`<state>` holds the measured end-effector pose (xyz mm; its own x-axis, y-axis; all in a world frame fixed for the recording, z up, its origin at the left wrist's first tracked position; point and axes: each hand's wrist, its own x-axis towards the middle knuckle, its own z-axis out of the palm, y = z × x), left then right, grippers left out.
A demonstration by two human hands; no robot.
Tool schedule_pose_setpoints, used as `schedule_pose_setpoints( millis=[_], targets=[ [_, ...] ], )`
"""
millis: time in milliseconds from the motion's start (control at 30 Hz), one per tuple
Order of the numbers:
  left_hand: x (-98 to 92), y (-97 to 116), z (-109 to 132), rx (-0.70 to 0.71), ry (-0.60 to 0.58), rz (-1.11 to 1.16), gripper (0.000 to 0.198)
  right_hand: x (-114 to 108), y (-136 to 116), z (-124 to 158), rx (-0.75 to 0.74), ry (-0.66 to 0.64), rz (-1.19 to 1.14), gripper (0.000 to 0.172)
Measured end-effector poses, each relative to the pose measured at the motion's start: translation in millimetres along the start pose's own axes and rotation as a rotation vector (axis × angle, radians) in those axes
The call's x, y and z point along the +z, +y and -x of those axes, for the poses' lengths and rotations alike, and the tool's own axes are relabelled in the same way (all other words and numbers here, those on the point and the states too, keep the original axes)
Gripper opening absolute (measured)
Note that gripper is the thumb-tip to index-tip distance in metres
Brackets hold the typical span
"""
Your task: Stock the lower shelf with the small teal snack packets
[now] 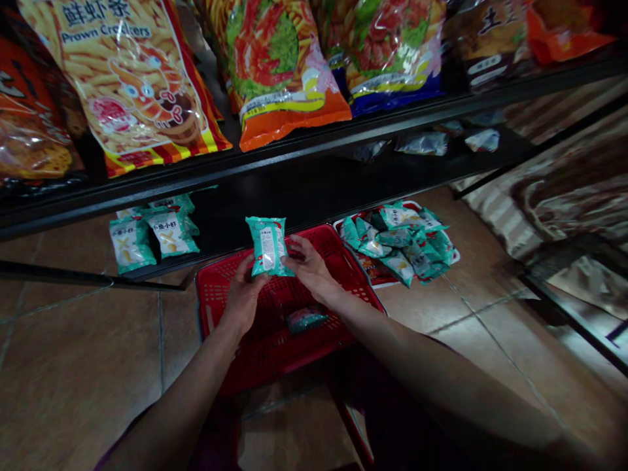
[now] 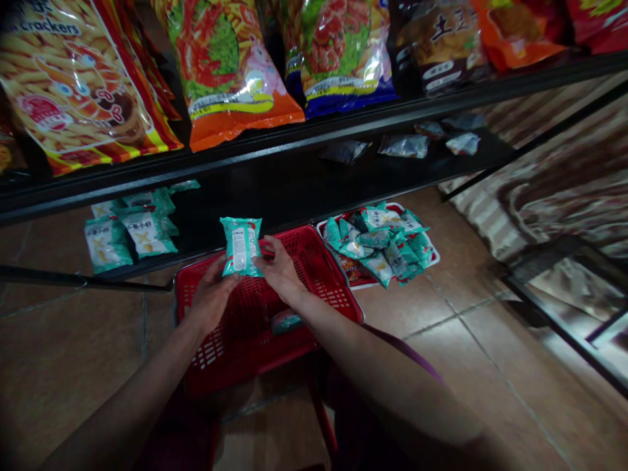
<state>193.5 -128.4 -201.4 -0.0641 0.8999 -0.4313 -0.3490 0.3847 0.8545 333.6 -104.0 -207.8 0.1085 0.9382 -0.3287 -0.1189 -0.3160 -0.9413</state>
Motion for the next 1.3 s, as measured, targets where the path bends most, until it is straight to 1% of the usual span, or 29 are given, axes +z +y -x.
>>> schedule_pose_setpoints(
  millis=[67, 133, 233, 333, 433, 567, 667, 800, 933, 967, 1033, 1100, 1167, 1233, 1300],
  targets=[
    [-0.1, -1.6, 0.3, 0.055, 0.031, -0.1, 0.053, 1.2, -1.1, 2.1, -0.182, 0.054, 0.212, 0.042],
    [-0.3, -3.5, 0.6, 0.113, 0.057, -0.186, 0.051, 1.7, -2.2, 3.9, -0.293, 0.068, 0.383, 0.035],
    [-0.2, -5.5, 0.9, 0.164, 0.076, -0.252, 0.052, 2.0, 0.2, 4.3, -0.331, 0.038, 0.483, 0.038],
    [0.7, -6.0, 1.5, 0.217, 0.081, -0.285, 0.051, 2.5, 5.0, 2.7, -0.333, -0.006, 0.44, 0.042],
    [1.5, -5.6, 3.0, 0.279, 0.077, -0.323, 0.053, 4.2, 3.1, 3.9, -0.299, -0.051, 0.319, 0.039],
    [1.0, -6.0, 5.4, 0.369, 0.068, -0.408, 0.054, 7.6, -10.2, 11.4, -0.144, -0.122, 0.153, 0.033],
    [0.5, -6.7, 7.6, 0.424, 0.045, -0.509, 0.054, 8.7, -15.9, 16.1, -0.061, -0.19, 0.095, 0.038],
    [-0.3, -7.2, 11.5, 0.49, 0.007, -0.653, 0.053, 8.2, -15.5, 19.0, -0.057, -0.266, 0.088, 0.048],
    [-1.9, -6.3, 14.7, 0.536, -0.009, -0.713, 0.052, 9.8, -17.5, 21.6, -0.082, -0.345, 0.092, 0.057],
    [-2.2, -5.9, 15.2, 0.545, -0.018, -0.723, 0.053, 10.6, -18.6, 22.3, -0.084, -0.348, 0.079, 0.056],
    [-2.5, -4.7, 15.5, 0.57, -0.039, -0.734, 0.058, 12.3, -20.7, 23.3, -0.07, -0.328, 0.044, 0.048],
    [-2.6, -3.3, 14.9, 0.597, -0.054, -0.714, 0.062, 13.9, -21.4, 23.2, -0.035, -0.282, -0.007, 0.039],
    [-2.8, -2.0, 13.6, 0.619, -0.065, -0.69, 0.064, 15.0, -19.9, 21.8, -0.005, -0.237, -0.082, 0.033],
    [-3.6, -0.8, 11.8, 0.644, -0.072, -0.71, 0.06, 15.5, -16.3, 19.2, 0.045, -0.217, -0.198, 0.033],
    [-4.8, 0.4, 9.7, 0.679, -0.084, -0.786, 0.057, 15.1, -12.0, 15.9, 0.117, -0.203, -0.323, 0.037]
  ],
)
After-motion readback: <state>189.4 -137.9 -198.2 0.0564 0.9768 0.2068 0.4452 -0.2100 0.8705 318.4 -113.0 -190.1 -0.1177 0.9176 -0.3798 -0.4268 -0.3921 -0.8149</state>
